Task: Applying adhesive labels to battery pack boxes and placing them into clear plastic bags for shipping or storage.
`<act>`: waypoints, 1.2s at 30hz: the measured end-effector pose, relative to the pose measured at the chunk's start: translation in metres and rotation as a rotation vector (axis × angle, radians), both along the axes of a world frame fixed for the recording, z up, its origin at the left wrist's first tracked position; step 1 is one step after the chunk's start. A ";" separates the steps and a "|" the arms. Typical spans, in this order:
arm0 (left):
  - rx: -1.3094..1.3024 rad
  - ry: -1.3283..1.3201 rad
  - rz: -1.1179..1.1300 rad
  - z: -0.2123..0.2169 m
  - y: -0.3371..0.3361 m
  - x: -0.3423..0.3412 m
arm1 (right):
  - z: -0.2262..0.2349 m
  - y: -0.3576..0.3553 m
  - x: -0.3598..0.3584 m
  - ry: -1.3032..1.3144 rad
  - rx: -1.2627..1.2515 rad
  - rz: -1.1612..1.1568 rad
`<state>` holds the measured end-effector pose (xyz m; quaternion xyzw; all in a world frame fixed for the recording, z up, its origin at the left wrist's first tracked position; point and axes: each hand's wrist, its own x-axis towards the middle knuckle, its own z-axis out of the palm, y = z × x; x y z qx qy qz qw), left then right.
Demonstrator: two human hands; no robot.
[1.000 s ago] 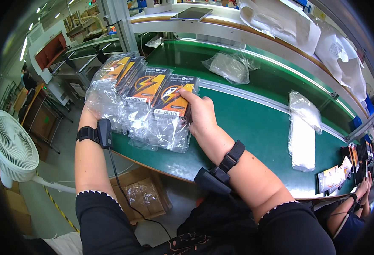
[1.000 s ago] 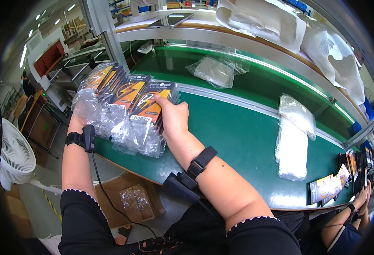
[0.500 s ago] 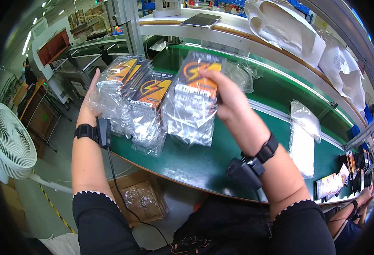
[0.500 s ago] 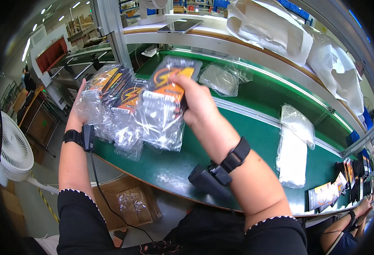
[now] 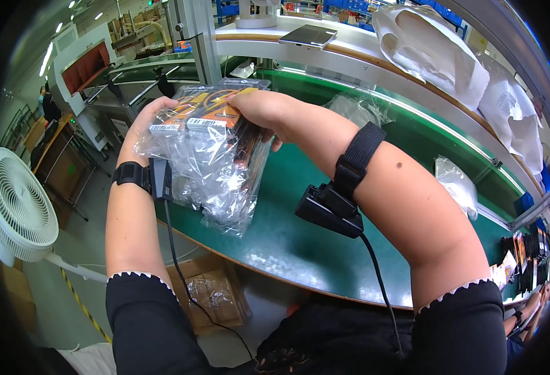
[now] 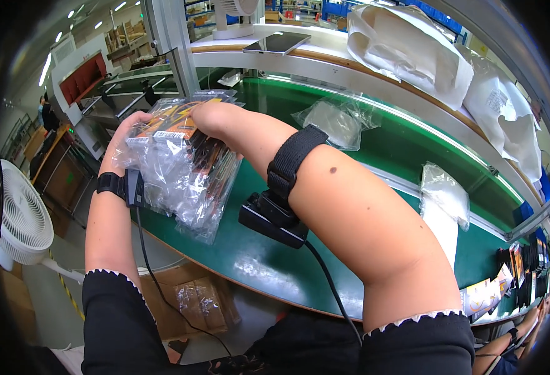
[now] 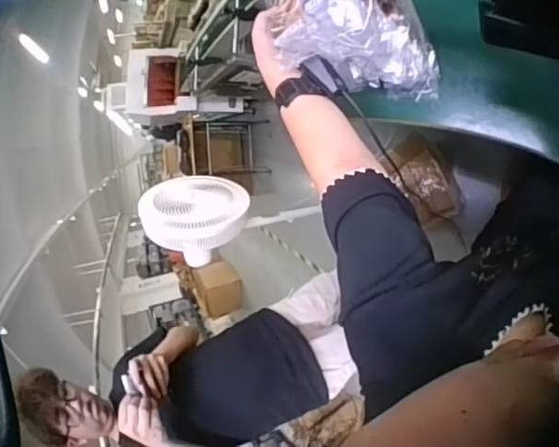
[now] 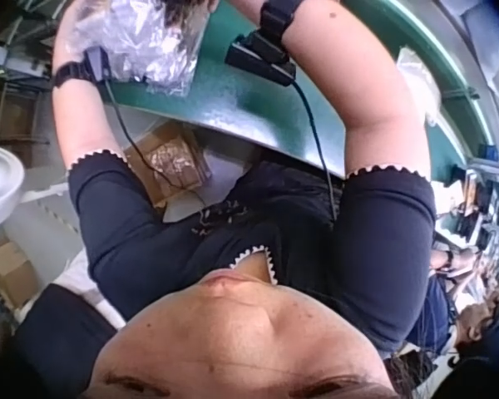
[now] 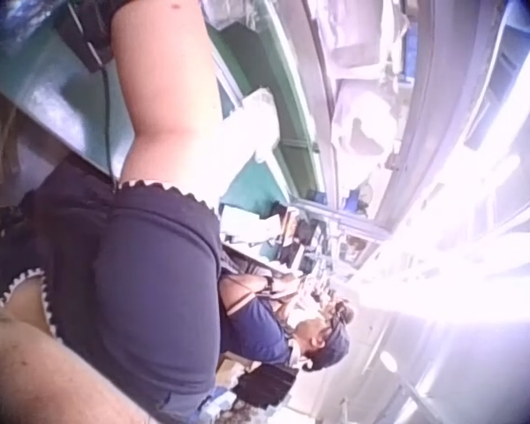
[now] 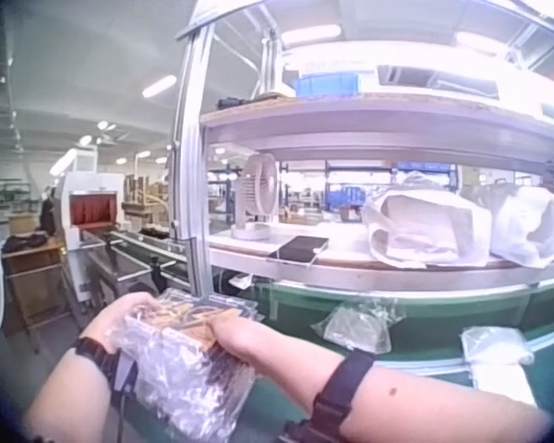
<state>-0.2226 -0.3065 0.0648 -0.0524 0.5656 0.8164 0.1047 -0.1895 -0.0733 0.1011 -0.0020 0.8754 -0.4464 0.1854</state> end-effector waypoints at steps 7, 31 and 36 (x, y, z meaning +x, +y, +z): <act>0.079 0.217 -0.072 -0.019 -0.022 -0.017 | -0.016 0.023 0.014 0.109 -0.377 -0.233; -0.122 0.096 -0.039 -0.020 0.019 0.039 | -0.098 -0.017 0.040 -0.056 -0.922 -0.178; -0.275 0.178 0.027 -0.023 0.018 0.042 | -0.096 -0.009 0.056 -0.033 -0.885 -0.245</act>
